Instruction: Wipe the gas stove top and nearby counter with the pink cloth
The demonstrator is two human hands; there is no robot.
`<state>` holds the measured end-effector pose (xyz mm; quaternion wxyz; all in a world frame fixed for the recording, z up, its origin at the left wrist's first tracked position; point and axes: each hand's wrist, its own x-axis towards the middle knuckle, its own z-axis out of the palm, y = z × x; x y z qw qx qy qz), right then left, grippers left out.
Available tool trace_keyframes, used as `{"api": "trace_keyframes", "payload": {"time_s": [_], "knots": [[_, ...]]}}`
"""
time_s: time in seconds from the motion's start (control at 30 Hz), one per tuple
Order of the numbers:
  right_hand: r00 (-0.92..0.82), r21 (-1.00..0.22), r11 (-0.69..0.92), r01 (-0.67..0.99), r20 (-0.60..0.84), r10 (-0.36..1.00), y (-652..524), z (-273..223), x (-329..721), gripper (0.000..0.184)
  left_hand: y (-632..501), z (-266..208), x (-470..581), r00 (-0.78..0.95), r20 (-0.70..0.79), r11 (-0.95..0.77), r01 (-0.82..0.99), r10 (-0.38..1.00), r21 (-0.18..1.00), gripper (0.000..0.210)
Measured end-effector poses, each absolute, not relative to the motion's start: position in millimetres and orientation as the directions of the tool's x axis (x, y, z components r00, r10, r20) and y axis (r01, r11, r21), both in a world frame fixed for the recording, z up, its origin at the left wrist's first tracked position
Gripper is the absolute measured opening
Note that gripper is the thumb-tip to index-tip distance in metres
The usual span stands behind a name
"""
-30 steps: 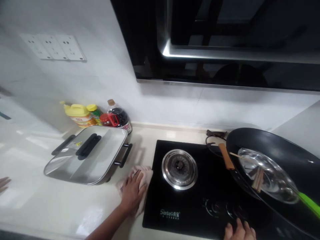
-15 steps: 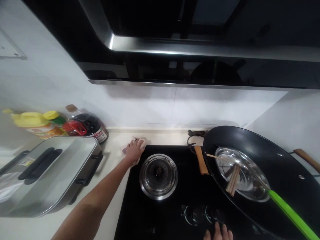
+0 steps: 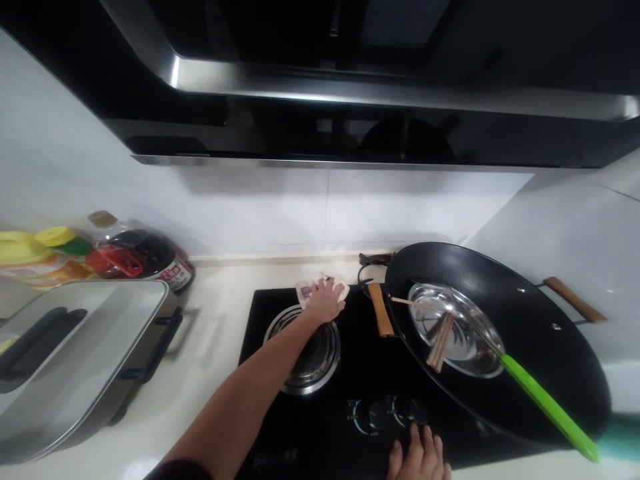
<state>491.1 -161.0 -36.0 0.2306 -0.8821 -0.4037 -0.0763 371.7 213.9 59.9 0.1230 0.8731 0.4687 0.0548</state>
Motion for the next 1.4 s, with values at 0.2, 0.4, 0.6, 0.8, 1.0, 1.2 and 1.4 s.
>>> {"api": "trace_keyframes", "payload": {"time_s": [0.2,0.4,0.6,0.8,1.0,1.2,1.4], "knots": [[0.643,-0.313,-0.562,0.766,0.343,0.685,-158.6,-27.7,486.0,0.069,168.0,55.0,405.0,0.715,-0.07,-0.662,0.676,0.696,0.325,0.059],[0.626,-0.275,-0.563,0.78,0.35,0.697,-156.8,-24.9,482.3,0.068,116.6,55.8,404.8,0.851,-0.069,-0.77,0.502,0.52,0.394,0.047],[0.63,-0.285,-0.562,0.777,0.337,0.7,-156.2,-28.3,485.5,0.069,100.7,61.8,421.8,0.879,-0.064,-0.773,0.449,0.473,0.449,0.048],[0.611,-0.247,-0.56,0.791,0.359,0.705,-155.0,-25.3,486.5,0.068,81.0,65.5,455.9,0.904,0.001,-0.767,0.362,0.428,0.53,0.057],[0.622,-0.241,-0.575,0.782,0.357,0.697,-153.6,-25.6,486.0,0.064,80.6,62.5,433.1,0.91,0.032,-0.768,0.33,0.413,0.548,0.048],[0.621,-0.23,-0.579,0.782,0.371,0.691,-152.7,-28.4,485.3,0.065,41.3,67.9,354.2,0.856,0.081,-0.752,0.399,0.511,0.525,0.044],[0.626,-0.248,-0.576,0.779,0.369,0.687,-154.8,-27.1,486.1,0.065,-17.5,63.0,266.0,0.769,0.087,-0.667,0.484,0.633,0.566,0.053]]}}
